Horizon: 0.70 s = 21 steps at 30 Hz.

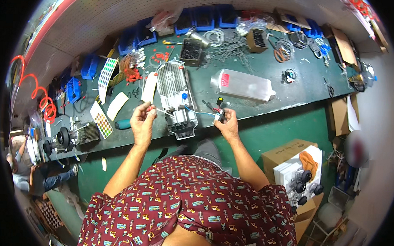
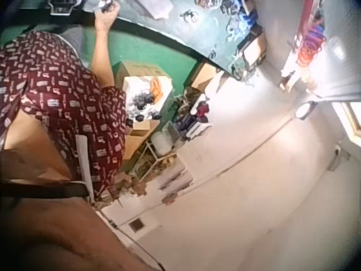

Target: The person unpacks a white plastic housing and a metal heatsink from packaging. They apply a sticker to the housing, then use a cordless drill to fasten the heatsink to the housing. The person also handles a small black component and a plastic bag of parts.

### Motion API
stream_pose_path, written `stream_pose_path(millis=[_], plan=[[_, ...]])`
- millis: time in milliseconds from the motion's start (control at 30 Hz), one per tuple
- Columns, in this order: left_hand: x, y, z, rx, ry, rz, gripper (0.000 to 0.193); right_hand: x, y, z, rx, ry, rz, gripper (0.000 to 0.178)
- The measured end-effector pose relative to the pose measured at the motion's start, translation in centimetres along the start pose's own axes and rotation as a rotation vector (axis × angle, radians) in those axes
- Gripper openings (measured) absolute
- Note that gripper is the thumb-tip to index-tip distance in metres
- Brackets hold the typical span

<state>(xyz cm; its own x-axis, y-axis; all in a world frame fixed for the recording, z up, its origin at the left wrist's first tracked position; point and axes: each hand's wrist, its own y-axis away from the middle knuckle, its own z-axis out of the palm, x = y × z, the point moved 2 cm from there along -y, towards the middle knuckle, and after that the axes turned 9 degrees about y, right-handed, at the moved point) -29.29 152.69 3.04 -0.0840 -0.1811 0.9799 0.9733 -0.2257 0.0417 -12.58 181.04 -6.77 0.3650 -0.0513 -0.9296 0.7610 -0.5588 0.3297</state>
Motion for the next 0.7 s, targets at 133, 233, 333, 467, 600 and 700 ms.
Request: stream_pose_path(millis=[133,233,333,467,600,700], plan=[[1.1,-1.5,2.7,-0.128,0.084,0.001,0.032,-5.0,0.8,-1.3,-0.042,-0.103,-0.152,0.064],[1.9,-2.0,5.6,-0.335,-0.006,-0.024,0.030,-9.8,2.2,-0.5,-0.129,-0.012,-0.207,0.063],[2.5,-2.3,8.4,-0.491,-0.118,0.102,0.030,-11.1,2.3,-0.2,-0.179,0.178,-0.351,0.071],[2.2,-2.8,8.5,-0.550,-0.108,-0.045,0.026,-13.8,3.1,0.5,-0.305,0.224,-0.261,0.079],[1.9,-2.4,7.7,-0.478,-0.052,0.081,0.027,-13.8,2.6,1.0,-0.333,-0.028,0.161,0.057],[1.8,-1.8,7.0,-0.520,-0.160,0.211,0.028,-12.8,1.9,0.6,-0.395,-0.350,0.393,0.052]])
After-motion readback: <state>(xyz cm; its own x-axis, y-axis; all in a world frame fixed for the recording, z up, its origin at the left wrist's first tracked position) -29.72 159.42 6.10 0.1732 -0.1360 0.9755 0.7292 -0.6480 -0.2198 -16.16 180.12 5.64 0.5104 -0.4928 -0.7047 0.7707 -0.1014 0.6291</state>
